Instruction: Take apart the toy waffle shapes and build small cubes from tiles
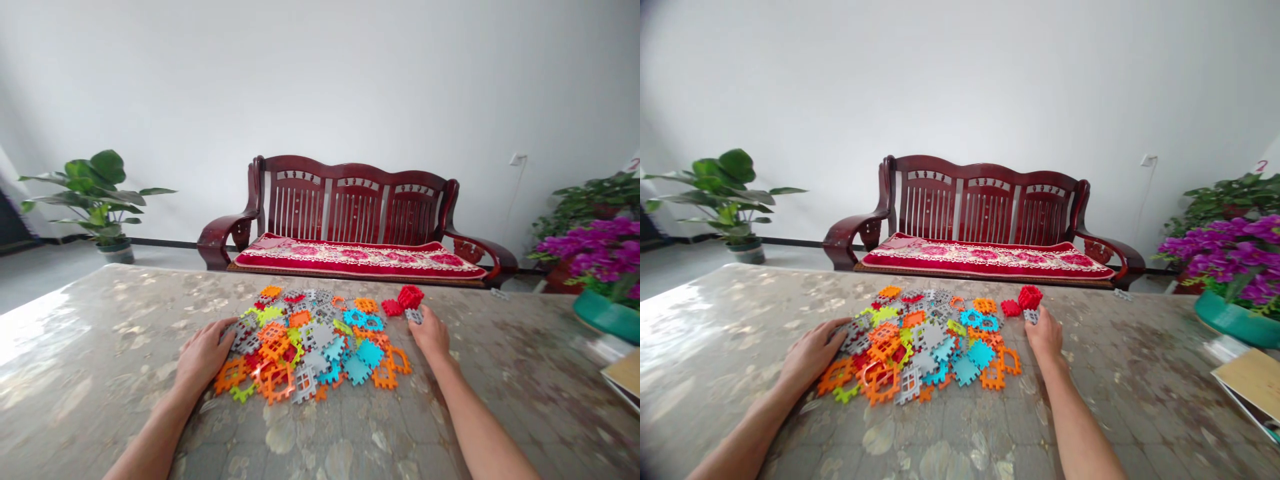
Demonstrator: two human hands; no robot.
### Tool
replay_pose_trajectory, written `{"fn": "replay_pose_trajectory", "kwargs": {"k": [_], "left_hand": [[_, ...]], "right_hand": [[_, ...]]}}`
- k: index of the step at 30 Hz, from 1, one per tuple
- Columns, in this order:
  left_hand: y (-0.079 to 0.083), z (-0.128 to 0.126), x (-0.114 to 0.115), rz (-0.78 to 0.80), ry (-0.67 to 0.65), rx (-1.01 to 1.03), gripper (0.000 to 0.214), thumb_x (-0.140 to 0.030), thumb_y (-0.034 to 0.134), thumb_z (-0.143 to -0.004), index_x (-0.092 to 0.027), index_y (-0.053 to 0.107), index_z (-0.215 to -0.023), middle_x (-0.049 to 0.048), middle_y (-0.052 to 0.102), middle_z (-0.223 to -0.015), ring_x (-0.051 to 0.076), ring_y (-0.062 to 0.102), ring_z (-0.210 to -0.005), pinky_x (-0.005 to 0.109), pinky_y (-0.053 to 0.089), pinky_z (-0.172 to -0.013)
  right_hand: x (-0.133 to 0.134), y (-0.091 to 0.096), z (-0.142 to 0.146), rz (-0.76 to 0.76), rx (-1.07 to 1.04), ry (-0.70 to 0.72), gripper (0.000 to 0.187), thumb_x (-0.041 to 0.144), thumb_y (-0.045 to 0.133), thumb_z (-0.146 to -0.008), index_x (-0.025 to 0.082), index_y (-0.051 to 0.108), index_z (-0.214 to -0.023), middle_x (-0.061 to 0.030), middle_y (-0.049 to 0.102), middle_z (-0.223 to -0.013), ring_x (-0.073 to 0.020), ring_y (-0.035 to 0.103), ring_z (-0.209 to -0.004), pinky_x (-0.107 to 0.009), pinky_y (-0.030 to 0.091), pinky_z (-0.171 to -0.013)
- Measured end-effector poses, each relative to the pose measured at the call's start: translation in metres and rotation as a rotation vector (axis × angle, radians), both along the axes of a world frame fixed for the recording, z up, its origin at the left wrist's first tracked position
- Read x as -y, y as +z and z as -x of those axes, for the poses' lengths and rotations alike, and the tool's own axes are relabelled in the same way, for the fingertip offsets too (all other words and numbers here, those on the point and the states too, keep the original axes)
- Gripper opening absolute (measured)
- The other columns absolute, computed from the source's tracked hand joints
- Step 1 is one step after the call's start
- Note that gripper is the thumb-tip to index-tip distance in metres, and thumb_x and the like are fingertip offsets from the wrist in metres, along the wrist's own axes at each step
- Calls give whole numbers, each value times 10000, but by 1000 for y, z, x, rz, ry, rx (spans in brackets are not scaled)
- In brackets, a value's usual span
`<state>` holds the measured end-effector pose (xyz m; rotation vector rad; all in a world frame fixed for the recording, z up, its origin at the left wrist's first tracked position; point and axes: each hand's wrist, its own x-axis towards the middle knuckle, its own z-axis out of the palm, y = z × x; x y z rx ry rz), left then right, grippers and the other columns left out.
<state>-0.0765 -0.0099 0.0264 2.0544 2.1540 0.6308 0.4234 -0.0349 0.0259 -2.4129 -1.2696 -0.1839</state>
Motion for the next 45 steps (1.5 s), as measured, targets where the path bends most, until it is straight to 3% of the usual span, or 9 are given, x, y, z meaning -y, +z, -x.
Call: {"fn": "replay_pose_trajectory", "kwargs": {"k": [12, 20, 28, 35, 45], "left_hand": [[1, -1, 1, 3, 14, 7, 435, -391, 361, -921, -287, 627, -1249, 70, 663, -1264, 287, 588, -1179, 437, 426, -1002], [2, -2, 1, -10, 14, -1, 438, -399, 370, -915, -287, 631, -1249, 72, 671, -1247, 293, 589, -1176, 441, 433, -992], [0, 0, -1, 3, 2, 14, 437, -400, 357, -922, -287, 623, -1250, 66, 661, -1270, 289, 577, -1192, 437, 417, -1011], [0, -1, 0, -17, 4, 8, 438, -405, 365, -914, -289, 636, -1237, 68, 666, -1261, 297, 592, -1174, 445, 431, -996], [1, -2, 0, -11, 6, -6, 436, -400, 358, -921, -292, 630, -1245, 67, 670, -1246, 286, 594, -1168, 437, 425, -1002]], "right_hand": [[-7, -1, -3, 7, -5, 2, 508, 331, 528, -842, 154, 515, -1317, -134, 700, -1114, -257, 667, -988, -315, 462, -801], [9, -1, 0, 21, 40, 23, 538, 323, 558, -817, 130, 518, -1318, -141, 700, -1121, -263, 661, -1021, -311, 460, -834], [26, 2, 23, 24, 23, 139, 547, 270, 585, -798, 130, 508, -1322, -124, 677, -1207, -253, 650, -1059, -295, 449, -859], [19, 9, 41, 10, -3, 189, 472, 255, 589, -801, 180, 548, -1265, -95, 705, -1146, -235, 665, -1016, -272, 444, -787], [4, 7, 41, 26, 4, 165, 483, 299, 577, -815, 173, 538, -1281, -102, 703, -1136, -237, 666, -1005, -274, 443, -765]]}}
